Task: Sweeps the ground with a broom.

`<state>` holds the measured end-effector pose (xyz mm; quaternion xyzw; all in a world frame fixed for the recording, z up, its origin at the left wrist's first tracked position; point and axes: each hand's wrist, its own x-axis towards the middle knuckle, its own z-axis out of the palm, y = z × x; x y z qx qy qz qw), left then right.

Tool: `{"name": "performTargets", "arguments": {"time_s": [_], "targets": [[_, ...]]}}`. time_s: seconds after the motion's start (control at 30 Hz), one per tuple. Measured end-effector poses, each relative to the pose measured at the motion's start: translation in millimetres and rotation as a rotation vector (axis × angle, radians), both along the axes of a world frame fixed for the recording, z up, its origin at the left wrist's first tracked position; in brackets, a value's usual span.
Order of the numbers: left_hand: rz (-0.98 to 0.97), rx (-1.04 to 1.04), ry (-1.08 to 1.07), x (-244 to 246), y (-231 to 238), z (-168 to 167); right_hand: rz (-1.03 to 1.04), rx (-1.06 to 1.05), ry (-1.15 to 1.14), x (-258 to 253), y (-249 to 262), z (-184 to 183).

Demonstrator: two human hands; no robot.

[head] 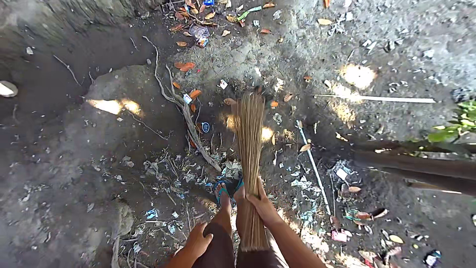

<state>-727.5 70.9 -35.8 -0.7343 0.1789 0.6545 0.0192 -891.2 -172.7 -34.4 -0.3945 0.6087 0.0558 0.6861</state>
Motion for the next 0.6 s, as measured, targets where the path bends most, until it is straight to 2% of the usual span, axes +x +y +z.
{"name": "performTargets", "arguments": {"time_s": [0.07,0.13,0.2,0.27,0.37,0.47,0.53,0.6], "targets": [[0.033,-0.001,0.013,1,-3,6,0.028,0.131,-0.065,-14,6,30],[0.050,-0.008,0.017,4,-16,11,0.092,0.280,-0.089,-15,-9,36],[0.044,-0.013,0.007,6,-33,7,0.246,0.308,-0.059,12,-45,7],[0.026,0.004,0.015,0,-49,5,0.309,0.209,0.000,47,-79,-31],[0.045,0.010,-0.008,-1,-75,-1,0.045,0.081,-0.066,82,-109,-56],[0.086,0.011,-0.010,-2,-84,5,0.011,0.114,-0.138,59,-79,-27],[0.113,-0.003,-0.029,2,-89,9,0.042,0.213,-0.146,38,-68,10],[0.113,0.017,-0.065,7,-93,13,0.091,0.345,-0.121,27,-70,26]]}}
